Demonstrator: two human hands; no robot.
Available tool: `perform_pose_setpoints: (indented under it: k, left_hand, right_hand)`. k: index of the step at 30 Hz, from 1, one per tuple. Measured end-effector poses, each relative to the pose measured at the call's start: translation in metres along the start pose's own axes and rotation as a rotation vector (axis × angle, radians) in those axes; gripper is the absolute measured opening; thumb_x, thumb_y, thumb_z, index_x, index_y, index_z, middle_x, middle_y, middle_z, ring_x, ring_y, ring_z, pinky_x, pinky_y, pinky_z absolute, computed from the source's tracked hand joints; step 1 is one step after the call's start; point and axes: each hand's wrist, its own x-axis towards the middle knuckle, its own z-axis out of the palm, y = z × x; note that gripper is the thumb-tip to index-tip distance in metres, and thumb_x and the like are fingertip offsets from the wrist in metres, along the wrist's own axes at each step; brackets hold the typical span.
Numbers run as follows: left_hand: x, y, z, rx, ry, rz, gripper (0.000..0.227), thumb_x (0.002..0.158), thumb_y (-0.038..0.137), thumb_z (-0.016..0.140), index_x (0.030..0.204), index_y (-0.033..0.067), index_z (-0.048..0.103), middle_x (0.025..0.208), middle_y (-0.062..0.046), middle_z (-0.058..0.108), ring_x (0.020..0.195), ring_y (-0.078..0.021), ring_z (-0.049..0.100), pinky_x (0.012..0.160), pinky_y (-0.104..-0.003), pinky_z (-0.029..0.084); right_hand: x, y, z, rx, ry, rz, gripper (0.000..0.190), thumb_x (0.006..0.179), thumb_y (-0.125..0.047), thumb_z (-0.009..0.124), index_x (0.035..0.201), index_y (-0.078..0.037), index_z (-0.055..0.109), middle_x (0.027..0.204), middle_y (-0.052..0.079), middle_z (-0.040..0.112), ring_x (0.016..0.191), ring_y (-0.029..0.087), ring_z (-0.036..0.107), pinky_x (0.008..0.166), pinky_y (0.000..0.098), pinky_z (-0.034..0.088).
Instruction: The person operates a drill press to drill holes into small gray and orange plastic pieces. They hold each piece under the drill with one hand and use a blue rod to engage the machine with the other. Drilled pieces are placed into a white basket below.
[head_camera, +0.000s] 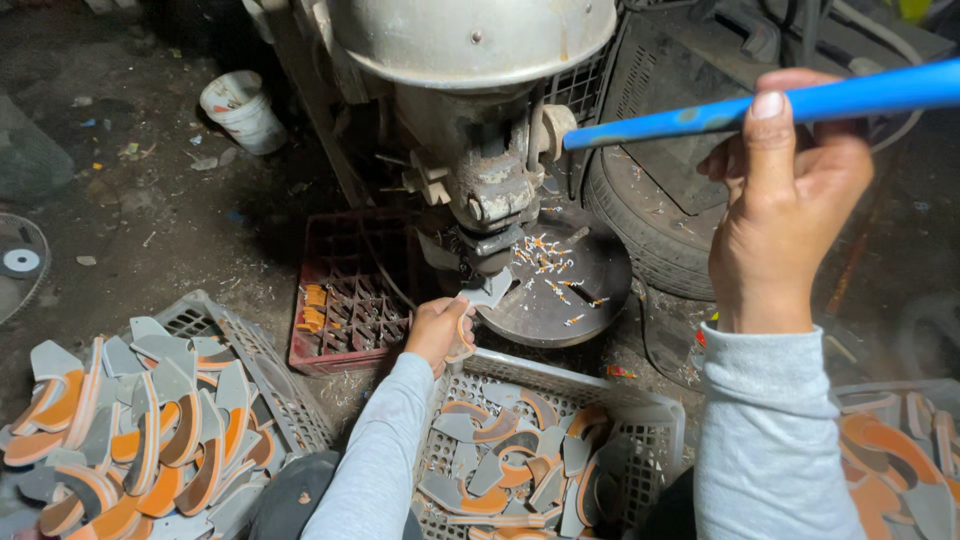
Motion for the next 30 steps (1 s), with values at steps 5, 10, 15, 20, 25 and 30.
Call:
perform_pose_setpoints:
  k: [5,10,15,20,25,30]
  left_hand:
    - [-0.002,0.002,0.003,0.008,0.005,-0.01,0.029,0.101,0.027,0.059,0.093,-0.001,0.065,0.065,-0.004,0.056,0.051,-0.0155,0.055,0.048,-0.034,0.051]
    - [-0.003,0.004,0.004,0.033,0.023,-0.015,0.03,0.101,0.027,0.059,0.093,-0.0019,0.064,0.065,-0.004,0.055,0.051,-0.0154,0.054,0.047,-0.034,0.05]
    - [0.0,0.003,0.004,0.018,0.01,-0.019,0.03,0.102,0.026,0.058,0.094,-0.0023,0.064,0.064,-0.005,0.054,0.051,-0.0159,0.054,0.047,-0.034,0.05]
    - [0.001,0.002,0.002,0.022,0.024,-0.026,0.029,0.101,0.025,0.057,0.094,-0.0019,0.064,0.065,-0.004,0.055,0.051,-0.0155,0.054,0.047,-0.035,0.05]
    - [0.003,0.002,0.002,0.012,0.008,-0.028,0.028,0.102,0.026,0.058,0.093,-0.0008,0.063,0.065,-0.004,0.055,0.051,-0.0152,0.054,0.047,-0.034,0.05]
    - [0.002,0.002,0.002,0.008,0.002,-0.02,0.028,0.101,0.025,0.058,0.092,-0.0005,0.063,0.065,-0.004,0.054,0.051,-0.0153,0.054,0.047,-0.034,0.05]
  right_hand:
    - [-0.012,-0.001,-0.006,0.007,-0.015,-0.013,0.025,0.113,-0.017,0.072,0.124,0.002,0.059,0.094,0.006,0.06,0.072,0.014,0.058,0.069,0.0283,0.053]
    - [-0.022,-0.001,-0.012,0.011,0.0,0.004,0.026,0.113,-0.016,0.074,0.124,0.002,0.06,0.098,0.007,0.062,0.076,0.014,0.059,0.071,0.0282,0.053]
    - [-0.023,0.0,-0.013,0.0,0.011,0.004,0.027,0.115,-0.018,0.076,0.123,0.002,0.06,0.098,0.007,0.062,0.076,0.014,0.059,0.07,0.0279,0.052]
    - [-0.021,0.0,-0.013,0.0,0.011,0.004,0.025,0.113,-0.016,0.074,0.123,0.003,0.06,0.096,0.008,0.062,0.074,0.014,0.059,0.07,0.0278,0.051]
    - [-0.021,-0.003,-0.011,-0.004,0.019,0.007,0.024,0.112,-0.015,0.073,0.122,0.002,0.06,0.095,0.007,0.061,0.073,0.014,0.058,0.068,0.0279,0.051]
    - [-0.023,-0.005,-0.008,-0.01,0.044,0.018,0.023,0.113,-0.015,0.074,0.12,0.002,0.06,0.093,0.006,0.059,0.071,0.012,0.054,0.067,0.0282,0.05]
